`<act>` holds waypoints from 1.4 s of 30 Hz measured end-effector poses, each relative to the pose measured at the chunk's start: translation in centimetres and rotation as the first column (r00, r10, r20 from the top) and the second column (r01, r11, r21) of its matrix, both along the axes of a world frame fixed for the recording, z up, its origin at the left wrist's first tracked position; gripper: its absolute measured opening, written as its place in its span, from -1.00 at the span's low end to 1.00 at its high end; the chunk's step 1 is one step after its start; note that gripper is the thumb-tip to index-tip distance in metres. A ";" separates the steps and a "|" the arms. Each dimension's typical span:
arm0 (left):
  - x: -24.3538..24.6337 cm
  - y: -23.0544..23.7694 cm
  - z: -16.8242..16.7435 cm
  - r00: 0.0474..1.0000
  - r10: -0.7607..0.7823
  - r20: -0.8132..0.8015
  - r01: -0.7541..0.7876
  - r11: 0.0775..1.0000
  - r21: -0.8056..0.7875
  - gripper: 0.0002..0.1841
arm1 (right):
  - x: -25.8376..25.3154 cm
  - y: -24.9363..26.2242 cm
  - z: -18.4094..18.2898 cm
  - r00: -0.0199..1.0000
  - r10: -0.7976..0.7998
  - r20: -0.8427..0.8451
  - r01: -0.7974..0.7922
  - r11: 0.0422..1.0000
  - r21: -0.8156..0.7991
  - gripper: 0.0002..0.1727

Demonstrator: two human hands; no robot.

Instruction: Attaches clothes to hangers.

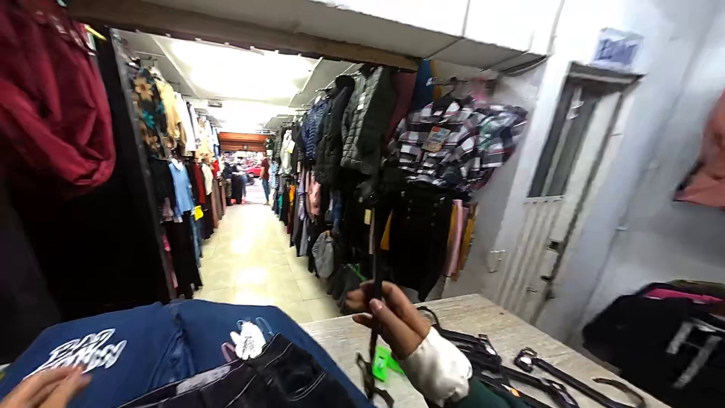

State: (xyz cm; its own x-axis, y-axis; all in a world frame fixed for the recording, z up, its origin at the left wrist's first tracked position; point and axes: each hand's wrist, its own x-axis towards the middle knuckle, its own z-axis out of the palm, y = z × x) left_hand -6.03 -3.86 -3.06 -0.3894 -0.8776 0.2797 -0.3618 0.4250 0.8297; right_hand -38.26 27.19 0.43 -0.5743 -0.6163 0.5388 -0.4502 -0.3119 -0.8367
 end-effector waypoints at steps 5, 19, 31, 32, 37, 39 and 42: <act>-3.2 7.3 3.9 0.738 -0.618 -0.271 0.655 0.753 0.067 -0.35 | 9.3 -8.2 4.0 0.767 0.504 0.396 -0.312 0.833 -0.457 -0.68; -0.2 0.2 -2.2 0.945 -0.291 0.149 0.272 0.953 0.133 -0.73 | 0.3 -9.8 -4.3 0.969 -0.060 0.240 -0.033 0.931 0.364 -0.58; 0.4 1.8 -1.2 0.974 -0.223 -0.040 0.215 0.966 -0.147 -0.52 | 16.9 -21.6 2.2 0.642 0.690 -0.335 -0.284 0.619 0.732 -0.39; 1.4 1.2 -1.1 0.983 -0.182 -0.011 0.181 0.982 -0.044 -0.50 | 16.9 -22.5 1.7 0.633 0.708 -0.313 -0.277 0.584 0.763 -0.45; 3.9 -0.9 -0.9 0.979 -0.129 0.157 0.085 0.962 0.261 -0.45 | 14.6 -23.9 -1.0 0.667 0.626 -0.404 -0.322 0.731 0.602 -0.60; 3.6 -0.9 -0.7 0.977 -0.110 0.180 0.049 0.948 0.314 -0.41 | 13.9 -23.8 -1.3 0.692 0.592 -0.414 -0.360 0.779 0.513 -0.60; 3.7 -1.1 -0.9 0.975 -0.022 0.223 -0.057 0.937 0.343 -0.34 | 13.5 -23.7 -1.2 0.722 0.592 -0.357 -0.380 0.771 0.511 -0.61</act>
